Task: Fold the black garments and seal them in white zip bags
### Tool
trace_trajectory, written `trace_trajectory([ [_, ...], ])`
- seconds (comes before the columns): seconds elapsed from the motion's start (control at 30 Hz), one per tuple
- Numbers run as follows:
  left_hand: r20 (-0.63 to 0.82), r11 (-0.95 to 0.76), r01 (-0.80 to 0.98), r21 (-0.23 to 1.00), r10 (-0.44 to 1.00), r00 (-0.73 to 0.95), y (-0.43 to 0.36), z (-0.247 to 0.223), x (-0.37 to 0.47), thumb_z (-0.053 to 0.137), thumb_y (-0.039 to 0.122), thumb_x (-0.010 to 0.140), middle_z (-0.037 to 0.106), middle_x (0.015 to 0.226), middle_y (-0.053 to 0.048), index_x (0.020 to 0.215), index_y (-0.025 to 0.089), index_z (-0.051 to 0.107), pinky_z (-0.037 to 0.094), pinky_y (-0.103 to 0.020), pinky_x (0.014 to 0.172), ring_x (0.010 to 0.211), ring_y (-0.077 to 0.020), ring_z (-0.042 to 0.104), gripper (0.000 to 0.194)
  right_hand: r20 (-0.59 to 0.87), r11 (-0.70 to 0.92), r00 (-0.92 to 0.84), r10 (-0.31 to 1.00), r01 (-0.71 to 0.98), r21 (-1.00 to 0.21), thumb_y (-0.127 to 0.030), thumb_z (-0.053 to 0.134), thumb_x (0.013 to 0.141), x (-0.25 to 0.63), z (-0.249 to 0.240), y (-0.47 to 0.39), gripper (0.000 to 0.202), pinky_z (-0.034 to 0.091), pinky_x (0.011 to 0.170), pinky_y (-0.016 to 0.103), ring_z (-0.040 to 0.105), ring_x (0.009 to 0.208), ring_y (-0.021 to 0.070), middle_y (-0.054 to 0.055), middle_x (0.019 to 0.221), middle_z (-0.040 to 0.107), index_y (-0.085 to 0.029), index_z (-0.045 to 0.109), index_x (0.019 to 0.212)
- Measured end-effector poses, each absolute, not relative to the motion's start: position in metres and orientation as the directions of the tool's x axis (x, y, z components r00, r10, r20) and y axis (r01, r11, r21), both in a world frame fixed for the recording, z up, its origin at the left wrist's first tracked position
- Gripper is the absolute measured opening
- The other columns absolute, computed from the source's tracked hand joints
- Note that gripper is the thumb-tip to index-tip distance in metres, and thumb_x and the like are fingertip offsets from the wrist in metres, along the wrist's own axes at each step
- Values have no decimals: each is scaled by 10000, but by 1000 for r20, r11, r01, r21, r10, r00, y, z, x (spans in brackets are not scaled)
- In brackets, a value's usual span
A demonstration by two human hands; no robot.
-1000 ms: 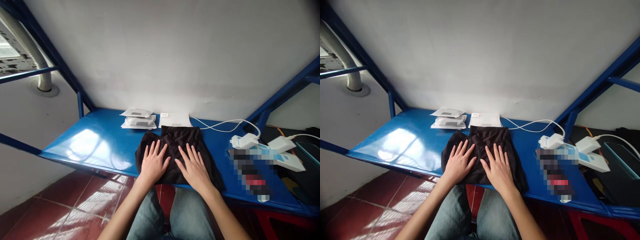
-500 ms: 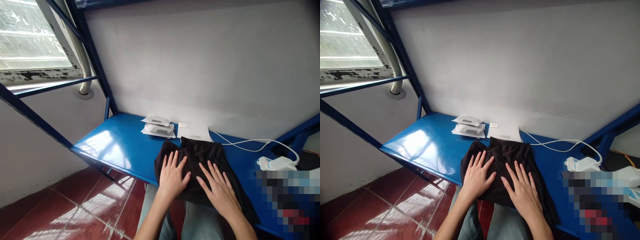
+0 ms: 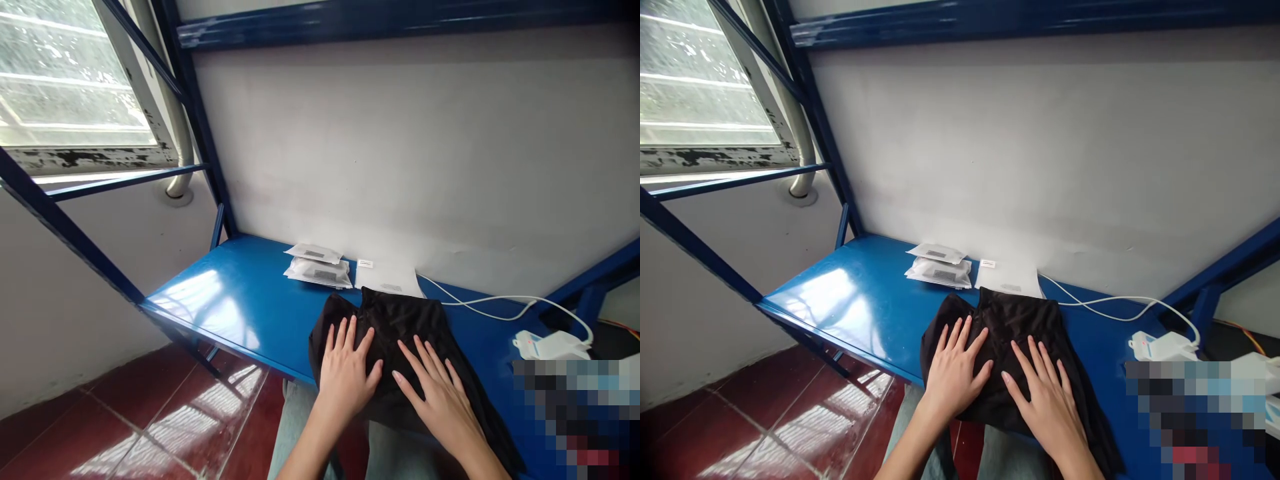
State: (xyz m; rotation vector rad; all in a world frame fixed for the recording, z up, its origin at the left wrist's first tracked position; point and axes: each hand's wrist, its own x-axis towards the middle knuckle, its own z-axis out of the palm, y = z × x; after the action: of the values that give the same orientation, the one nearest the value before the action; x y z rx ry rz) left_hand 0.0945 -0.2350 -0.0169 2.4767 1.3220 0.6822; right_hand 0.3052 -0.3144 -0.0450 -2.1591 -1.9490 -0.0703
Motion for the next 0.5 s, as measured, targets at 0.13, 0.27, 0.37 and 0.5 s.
trace_trajectory([
  [0.13,271,-542,716,441,841,469,-238,-18,94,527,550,981,283,1705,-73,1574,353,436,252,-623,1278,1577,-333,259,632,199,-72,100,975,987,-145,-645,445,1000,306,-46,-313,652,290,1233,636,317,1555,328,27,1701,305,-400,374,1600],
  [0.27,260,-539,716,444,842,473,-238,-18,94,533,545,979,274,1707,-71,1578,350,433,251,-623,1279,1575,-343,260,638,209,-67,98,973,986,-151,-645,452,996,307,-47,-313,655,293,1232,640,319,1554,333,20,1701,304,-403,372,1600],
  [0.37,259,-543,715,440,839,478,-237,-17,93,532,554,976,284,1704,-64,1582,351,425,247,-617,1283,1577,-338,257,648,203,-69,99,974,986,-150,-658,444,993,308,-49,-313,659,294,1232,643,314,1556,328,14,1704,296,-407,373,1599],
  [0.5,266,-552,712,434,834,484,-235,-17,92,512,580,979,287,1703,-66,1581,353,425,244,-603,1288,1583,-319,244,649,204,-73,103,974,986,-149,-665,425,995,309,-51,-313,651,294,1229,647,315,1556,328,13,1703,296,-411,383,1593],
])
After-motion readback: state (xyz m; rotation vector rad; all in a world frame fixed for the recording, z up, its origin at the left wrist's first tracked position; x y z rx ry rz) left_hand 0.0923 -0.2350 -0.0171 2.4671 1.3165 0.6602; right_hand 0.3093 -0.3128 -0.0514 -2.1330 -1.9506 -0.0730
